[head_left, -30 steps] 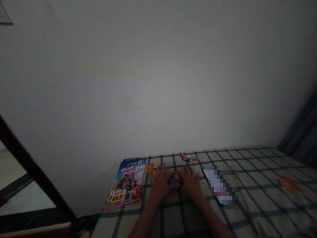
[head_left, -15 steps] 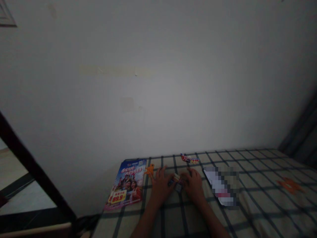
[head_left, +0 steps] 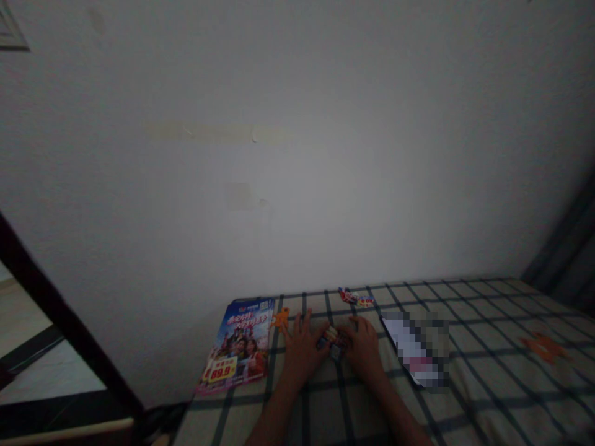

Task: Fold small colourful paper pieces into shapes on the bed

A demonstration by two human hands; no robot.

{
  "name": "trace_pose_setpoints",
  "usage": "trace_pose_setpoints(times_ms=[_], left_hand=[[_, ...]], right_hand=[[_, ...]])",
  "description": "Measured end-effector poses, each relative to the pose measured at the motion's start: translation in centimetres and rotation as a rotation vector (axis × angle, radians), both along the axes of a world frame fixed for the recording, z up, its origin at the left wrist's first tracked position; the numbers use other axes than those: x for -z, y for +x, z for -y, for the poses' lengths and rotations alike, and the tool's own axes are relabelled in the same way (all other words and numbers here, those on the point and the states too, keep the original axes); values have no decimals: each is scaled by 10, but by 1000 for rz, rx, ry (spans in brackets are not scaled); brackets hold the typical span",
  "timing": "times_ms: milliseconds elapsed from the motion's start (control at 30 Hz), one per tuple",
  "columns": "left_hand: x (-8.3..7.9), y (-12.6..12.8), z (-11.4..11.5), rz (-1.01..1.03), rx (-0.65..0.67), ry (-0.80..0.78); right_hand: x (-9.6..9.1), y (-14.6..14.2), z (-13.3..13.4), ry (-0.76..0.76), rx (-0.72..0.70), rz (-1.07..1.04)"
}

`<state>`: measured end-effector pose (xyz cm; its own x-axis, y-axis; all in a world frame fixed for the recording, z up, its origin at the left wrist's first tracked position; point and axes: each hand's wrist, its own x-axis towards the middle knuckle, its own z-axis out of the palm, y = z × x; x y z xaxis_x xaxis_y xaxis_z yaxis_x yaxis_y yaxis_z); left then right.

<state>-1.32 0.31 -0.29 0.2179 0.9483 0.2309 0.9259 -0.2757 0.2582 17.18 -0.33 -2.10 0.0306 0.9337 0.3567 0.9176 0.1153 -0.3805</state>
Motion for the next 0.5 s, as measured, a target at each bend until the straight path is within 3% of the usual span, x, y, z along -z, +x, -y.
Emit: trace_pose_setpoints(times_ms=[300,500], left_hand=[[1,-8,4,194,-30,92],[-4,-11,7,221,-6,138]], right_hand=[[-1,6,3,38,6,-61],[1,8,3,64,17,-102]])
